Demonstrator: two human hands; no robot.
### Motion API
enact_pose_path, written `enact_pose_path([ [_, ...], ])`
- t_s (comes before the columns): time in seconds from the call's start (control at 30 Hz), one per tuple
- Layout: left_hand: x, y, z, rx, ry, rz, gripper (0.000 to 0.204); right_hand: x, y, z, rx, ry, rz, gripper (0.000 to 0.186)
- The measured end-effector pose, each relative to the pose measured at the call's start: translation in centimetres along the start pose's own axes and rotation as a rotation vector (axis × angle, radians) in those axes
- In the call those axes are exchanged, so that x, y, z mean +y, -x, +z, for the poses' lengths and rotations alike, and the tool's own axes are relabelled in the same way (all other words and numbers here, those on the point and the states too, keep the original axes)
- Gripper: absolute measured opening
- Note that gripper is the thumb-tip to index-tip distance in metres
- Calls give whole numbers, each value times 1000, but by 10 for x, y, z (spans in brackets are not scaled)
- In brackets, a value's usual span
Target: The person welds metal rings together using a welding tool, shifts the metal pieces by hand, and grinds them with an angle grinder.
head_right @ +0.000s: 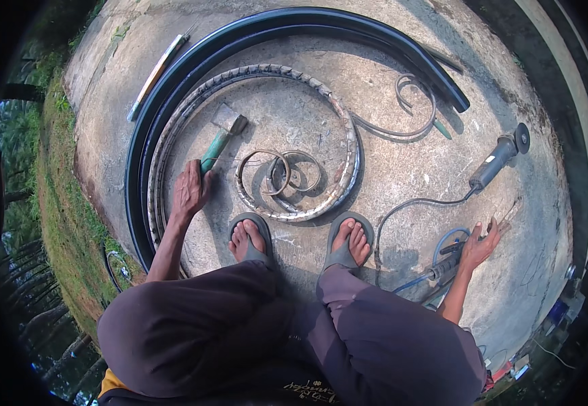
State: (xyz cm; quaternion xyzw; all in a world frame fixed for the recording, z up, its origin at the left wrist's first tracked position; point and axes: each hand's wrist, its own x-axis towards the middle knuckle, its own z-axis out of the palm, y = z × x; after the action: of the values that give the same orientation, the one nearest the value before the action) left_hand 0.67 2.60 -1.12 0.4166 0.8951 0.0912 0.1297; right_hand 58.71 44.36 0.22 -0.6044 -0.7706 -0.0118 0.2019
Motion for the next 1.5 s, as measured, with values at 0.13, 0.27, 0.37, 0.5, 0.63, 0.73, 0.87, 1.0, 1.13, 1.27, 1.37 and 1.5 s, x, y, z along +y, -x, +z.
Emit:
enact_pose_path([
  [0.13, -10, 48, 4, 111, 4, -210, 32, 15, -66, 49, -14, -83, 320, 71],
  [0.27, -18, 90, 19, 233, -132, -364, 34, 33, -137, 108, 11, -168, 451, 92],
  [0.37, 21, 84, 2, 240, -184, -313, 47, 31, -176, 128, -29, -161, 543, 98],
  [0.5, 73, 52, -3, 265, 184, -49, 52, 14, -187, 146, -229, 125, 653, 84],
  [0.63, 108, -13, 14, 236, 560, -25, 54, 11, -185, 142, -315, 113, 591, 64],
  [0.73, 128, -52, 19, -35, 708, -155, 44, 31, -185, 111, -513, -191, 688, 51],
  [0.87, 111, -57, 12, -137, 702, -238, 45, -50, -139, 46, -645, -674, 749, 37],
  [1.0, 124, -46, 10, 19, 411, -87, 52, -134, -73, 7, -639, -612, 263, 36],
  [1.13, 172, -29, -23, 105, 512, 205, 65, -223, -40, -17, -675, -765, 103, 41],
  [1.27, 205, -20, -47, 15, 664, 238, 72, -291, -18, -40, -582, -741, -12, 50],
  [1.37, 196, -13, -48, -130, 838, 156, 79, -305, 1, -51, -586, -780, -103, 62],
  [1.5, 206, -5, -44, -363, 1415, -24, 86, -339, 36, -53, -695, -773, -215, 80],
])
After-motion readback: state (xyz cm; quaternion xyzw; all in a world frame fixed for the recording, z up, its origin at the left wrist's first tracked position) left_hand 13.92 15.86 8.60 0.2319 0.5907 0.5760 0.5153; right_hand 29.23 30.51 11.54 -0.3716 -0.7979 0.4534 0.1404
